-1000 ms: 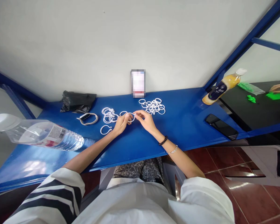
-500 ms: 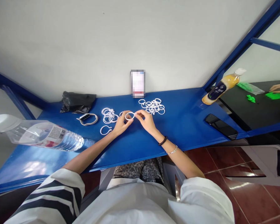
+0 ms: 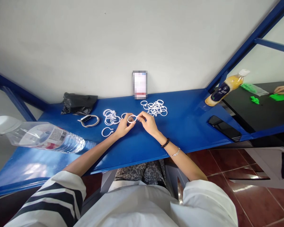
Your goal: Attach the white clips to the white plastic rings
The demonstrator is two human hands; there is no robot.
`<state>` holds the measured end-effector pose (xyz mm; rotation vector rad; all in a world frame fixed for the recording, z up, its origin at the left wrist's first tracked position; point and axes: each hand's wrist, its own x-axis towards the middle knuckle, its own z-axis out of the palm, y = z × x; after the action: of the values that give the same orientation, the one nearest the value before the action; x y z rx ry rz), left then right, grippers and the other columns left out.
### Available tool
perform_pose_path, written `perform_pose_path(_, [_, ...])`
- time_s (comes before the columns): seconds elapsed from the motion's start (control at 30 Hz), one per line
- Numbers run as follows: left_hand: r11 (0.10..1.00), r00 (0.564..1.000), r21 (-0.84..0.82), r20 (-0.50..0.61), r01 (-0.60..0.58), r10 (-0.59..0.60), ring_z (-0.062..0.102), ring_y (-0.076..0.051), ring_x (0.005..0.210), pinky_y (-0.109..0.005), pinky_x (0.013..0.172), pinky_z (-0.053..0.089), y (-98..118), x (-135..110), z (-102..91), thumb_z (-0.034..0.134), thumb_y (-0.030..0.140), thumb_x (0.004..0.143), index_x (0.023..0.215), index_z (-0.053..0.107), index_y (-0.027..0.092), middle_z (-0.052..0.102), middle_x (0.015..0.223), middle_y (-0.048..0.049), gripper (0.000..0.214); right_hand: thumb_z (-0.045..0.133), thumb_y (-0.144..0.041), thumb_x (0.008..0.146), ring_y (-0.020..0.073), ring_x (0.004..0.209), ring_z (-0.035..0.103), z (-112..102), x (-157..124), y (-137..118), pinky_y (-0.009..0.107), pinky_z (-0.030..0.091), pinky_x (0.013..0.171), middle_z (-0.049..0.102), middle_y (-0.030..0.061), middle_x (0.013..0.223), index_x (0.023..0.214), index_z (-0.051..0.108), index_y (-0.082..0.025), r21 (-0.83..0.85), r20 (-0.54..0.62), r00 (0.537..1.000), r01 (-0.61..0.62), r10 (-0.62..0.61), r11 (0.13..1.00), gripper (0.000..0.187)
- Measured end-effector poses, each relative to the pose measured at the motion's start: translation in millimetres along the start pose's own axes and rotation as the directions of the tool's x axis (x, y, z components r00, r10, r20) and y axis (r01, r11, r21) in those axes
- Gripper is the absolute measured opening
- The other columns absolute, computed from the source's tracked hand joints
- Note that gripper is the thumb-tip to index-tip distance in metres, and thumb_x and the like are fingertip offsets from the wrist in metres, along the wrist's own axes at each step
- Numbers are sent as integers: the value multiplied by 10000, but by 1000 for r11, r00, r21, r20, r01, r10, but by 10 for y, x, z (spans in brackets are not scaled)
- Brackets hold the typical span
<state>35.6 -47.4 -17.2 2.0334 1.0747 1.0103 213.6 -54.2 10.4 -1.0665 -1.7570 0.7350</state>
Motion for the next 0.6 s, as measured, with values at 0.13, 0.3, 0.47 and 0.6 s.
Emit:
perform_pose_path(0.13, [1000, 1000, -1, -8, 1, -1, 526, -114, 515, -222, 532, 398, 8, -2, 0, 510, 473, 892, 1131, 450, 186, 583, 701, 23, 378, 537, -432, 912, 169, 672, 596, -3, 4, -6, 306, 467, 691, 627, 8, 702, 751, 605, -215, -6, -15, 1000, -3, 3, 1000, 278])
perform_pose_path(0.3, [1000, 997, -4, -69, 16, -17, 527, -112, 507, -215, 511, 398, 10, 0, 15, 572, 472, 860, 1144, 449, 185, 565, 674, 38, 422, 543, -435, 908, 170, 724, 630, 20, 2, 27, 307, 493, 720, 680, 26, 806, 889, 651, -211, 54, -20, 999, -36, 37, 998, 249])
perform_pose_path(0.47, [999, 987, -8, -154, 44, -45, 497, -89, 468, -194, 472, 368, -14, -2, 35, 631, 481, 825, 1127, 459, 190, 540, 640, 60, 453, 541, -489, 893, 185, 798, 662, 58, 1, 84, 317, 508, 754, 707, 43, 869, 975, 677, -201, 114, 91, 987, -142, 132, 983, 329])
perform_pose_path(0.6, [998, 987, -1, -148, 59, -59, 506, -86, 476, -190, 483, 375, -16, -3, 35, 648, 481, 813, 1134, 462, 200, 546, 635, 67, 465, 546, -541, 873, 186, 811, 667, 66, 15, 99, 320, 521, 788, 711, 36, 832, 854, 694, -190, 212, 180, 967, -216, 179, 953, 382])
